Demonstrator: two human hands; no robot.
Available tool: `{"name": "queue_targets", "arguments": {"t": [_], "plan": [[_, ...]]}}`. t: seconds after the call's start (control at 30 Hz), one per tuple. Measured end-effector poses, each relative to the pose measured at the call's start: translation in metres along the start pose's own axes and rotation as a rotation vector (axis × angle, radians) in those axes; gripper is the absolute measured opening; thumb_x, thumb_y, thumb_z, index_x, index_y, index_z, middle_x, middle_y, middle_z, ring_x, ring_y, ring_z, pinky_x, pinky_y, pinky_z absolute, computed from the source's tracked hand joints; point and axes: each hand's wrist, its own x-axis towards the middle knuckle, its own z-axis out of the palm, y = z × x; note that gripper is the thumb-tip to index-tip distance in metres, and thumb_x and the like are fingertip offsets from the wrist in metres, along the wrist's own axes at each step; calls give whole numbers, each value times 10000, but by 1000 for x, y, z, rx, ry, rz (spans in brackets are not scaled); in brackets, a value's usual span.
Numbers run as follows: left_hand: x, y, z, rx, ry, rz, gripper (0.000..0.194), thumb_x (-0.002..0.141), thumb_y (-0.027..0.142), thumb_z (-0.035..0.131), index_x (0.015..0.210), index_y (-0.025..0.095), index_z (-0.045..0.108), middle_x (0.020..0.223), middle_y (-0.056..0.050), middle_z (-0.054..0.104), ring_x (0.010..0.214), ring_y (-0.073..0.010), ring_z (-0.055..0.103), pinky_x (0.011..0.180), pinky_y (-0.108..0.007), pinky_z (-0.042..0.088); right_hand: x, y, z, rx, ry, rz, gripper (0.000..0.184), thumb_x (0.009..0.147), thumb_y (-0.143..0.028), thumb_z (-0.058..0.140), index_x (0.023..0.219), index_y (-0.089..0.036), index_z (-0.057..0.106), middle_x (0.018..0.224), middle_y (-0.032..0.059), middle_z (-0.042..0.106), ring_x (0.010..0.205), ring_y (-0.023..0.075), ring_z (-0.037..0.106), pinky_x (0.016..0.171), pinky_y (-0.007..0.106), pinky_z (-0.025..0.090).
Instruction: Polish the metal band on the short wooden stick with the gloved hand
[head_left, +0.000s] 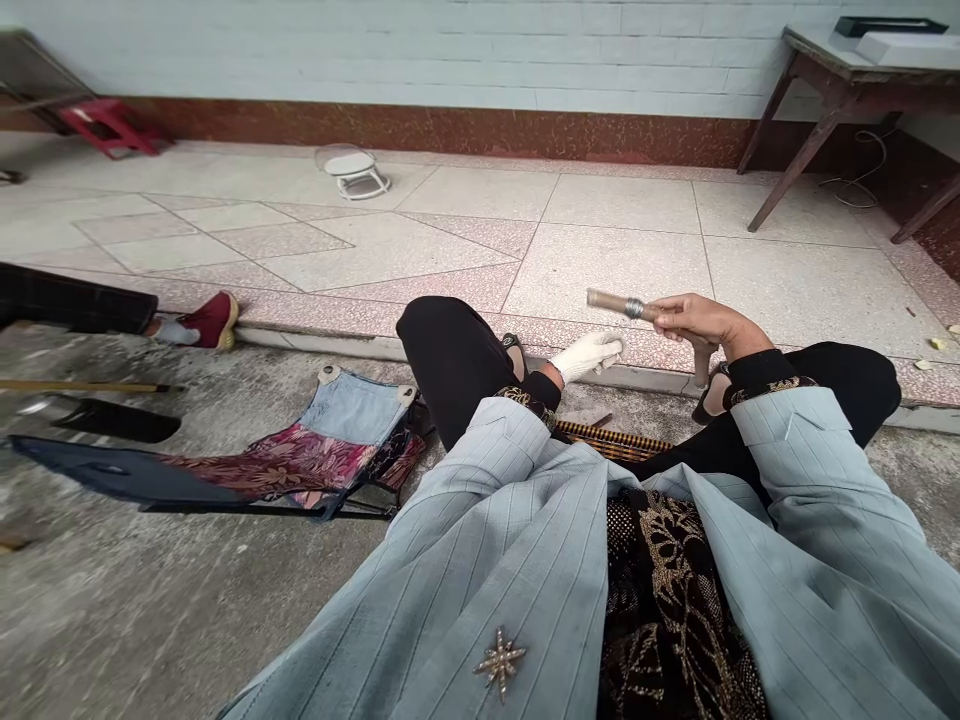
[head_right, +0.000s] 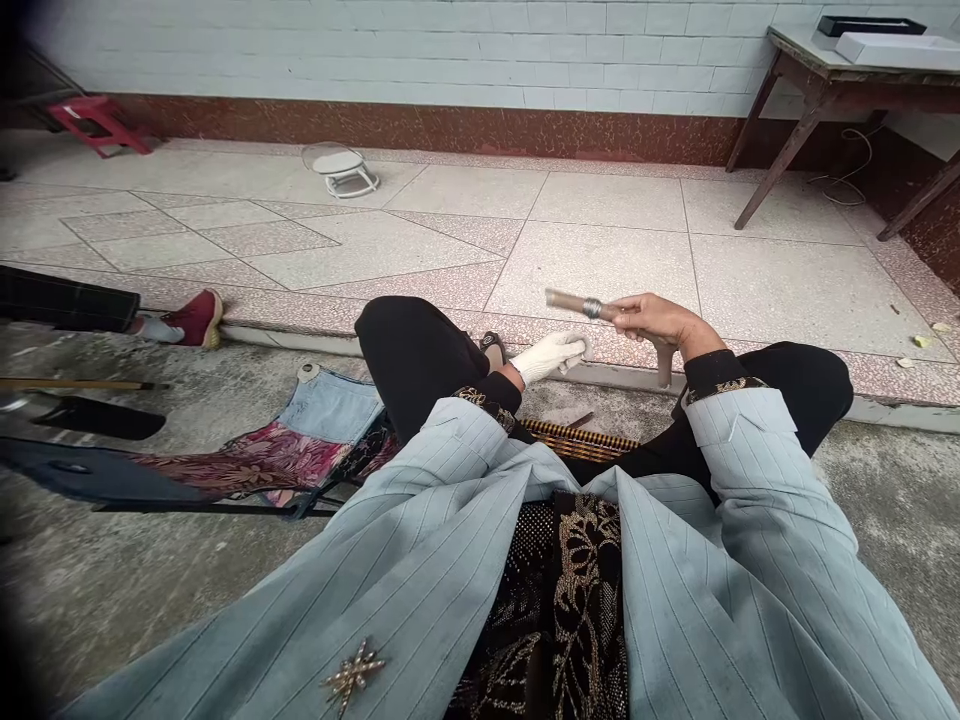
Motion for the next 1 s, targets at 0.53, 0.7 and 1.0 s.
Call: {"name": "queue_targets", "arguments": {"t": [0.53,0.7,1.0], "plan": [[5,-7,-4,360,-9,146,285,856,358,469,826,134,642,705,2,563,631,-111,475,614,-234,361,18,26,12,-645,-334,338,323,667,-287,765,973,-184,764,815,54,689,735,194,589,676,305,420],[9,-15,-7,97,52,66,325,857,442,514,883,138,627,650,14,524,560,-91,450,582,-233,394,-1,5,0,-139,-457,-15,506,753,-423,718,1193,-177,679,739,-5,601,641,113,483,633,262,394],[7,-14,-2,-51,-19,35,300,889,439,492,877,152,577,583,48,408,480,-63,366,439,-179,309,-4,-3,-5,88,-47,-13,272,770,-361,720,982,-189,710,705,1,542,598,101,426,568,249,377]]}}
